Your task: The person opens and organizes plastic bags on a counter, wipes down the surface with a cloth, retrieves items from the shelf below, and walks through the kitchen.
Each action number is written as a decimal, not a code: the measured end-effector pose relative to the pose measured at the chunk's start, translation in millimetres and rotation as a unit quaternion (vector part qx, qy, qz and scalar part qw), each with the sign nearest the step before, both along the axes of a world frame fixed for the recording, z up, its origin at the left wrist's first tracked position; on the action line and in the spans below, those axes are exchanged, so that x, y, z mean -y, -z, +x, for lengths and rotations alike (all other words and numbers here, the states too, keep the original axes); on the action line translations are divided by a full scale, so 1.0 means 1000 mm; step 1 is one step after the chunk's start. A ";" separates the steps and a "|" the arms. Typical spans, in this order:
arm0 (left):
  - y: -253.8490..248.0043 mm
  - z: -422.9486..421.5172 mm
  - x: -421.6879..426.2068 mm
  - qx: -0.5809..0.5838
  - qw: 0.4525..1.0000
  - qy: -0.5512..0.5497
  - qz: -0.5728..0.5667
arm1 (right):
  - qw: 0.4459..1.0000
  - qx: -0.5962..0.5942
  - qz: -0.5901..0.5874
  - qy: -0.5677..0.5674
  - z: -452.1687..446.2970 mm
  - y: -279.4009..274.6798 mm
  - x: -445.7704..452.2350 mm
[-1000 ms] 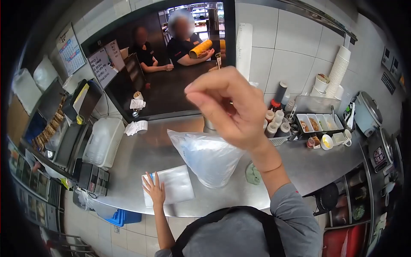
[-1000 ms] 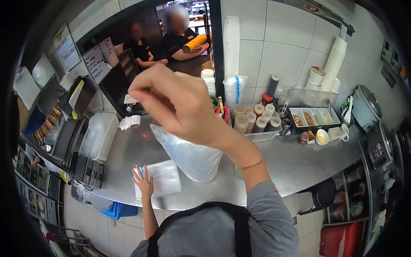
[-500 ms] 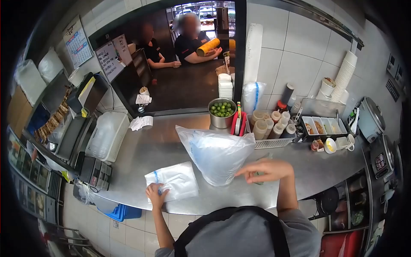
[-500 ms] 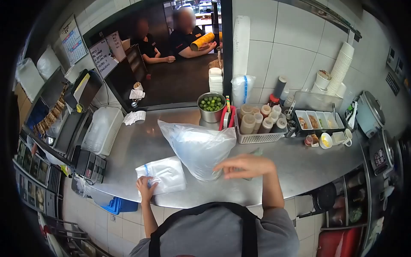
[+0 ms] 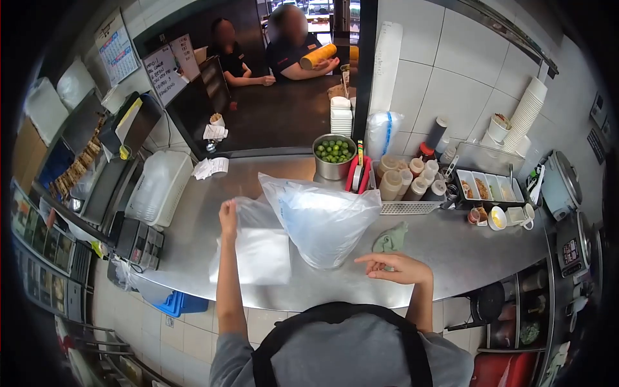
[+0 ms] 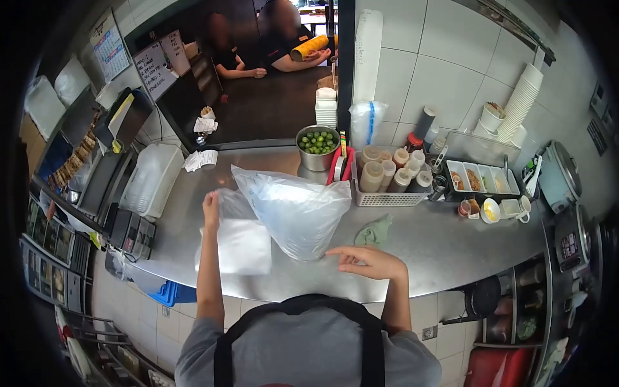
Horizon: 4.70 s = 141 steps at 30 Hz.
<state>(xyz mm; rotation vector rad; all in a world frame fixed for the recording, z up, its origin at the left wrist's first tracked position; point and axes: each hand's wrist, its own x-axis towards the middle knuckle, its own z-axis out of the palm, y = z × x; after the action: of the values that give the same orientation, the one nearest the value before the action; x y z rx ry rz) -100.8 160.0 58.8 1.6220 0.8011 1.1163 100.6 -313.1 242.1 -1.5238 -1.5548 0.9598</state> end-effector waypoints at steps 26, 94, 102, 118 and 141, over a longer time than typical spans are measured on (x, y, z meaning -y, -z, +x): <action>-0.089 0.055 -0.078 0.424 0.893 0.012 -0.149 | 0.986 0.026 -0.054 -0.156 -0.048 0.019 -0.057; -0.157 -0.023 0.251 0.132 0.984 0.099 -0.069 | 0.948 -0.091 0.146 0.269 -0.019 -0.015 -0.029; -0.139 -0.023 0.237 -0.001 0.906 0.420 -0.057 | 0.854 -0.293 0.425 0.066 -0.002 0.000 -0.040; -0.161 0.021 0.206 0.266 0.532 0.705 -0.385 | 0.815 -0.312 0.350 -0.340 0.000 -0.002 -0.059; 0.034 0.034 0.168 -0.224 0.943 0.241 -0.046 | 0.923 0.092 0.154 0.342 0.030 0.100 -0.101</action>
<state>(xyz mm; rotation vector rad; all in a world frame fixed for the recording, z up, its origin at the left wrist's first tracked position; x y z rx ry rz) -67.2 -8.5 24.5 1.8852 0.6688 0.3609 130.8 -212.1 141.8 -1.7658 -1.0809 0.1694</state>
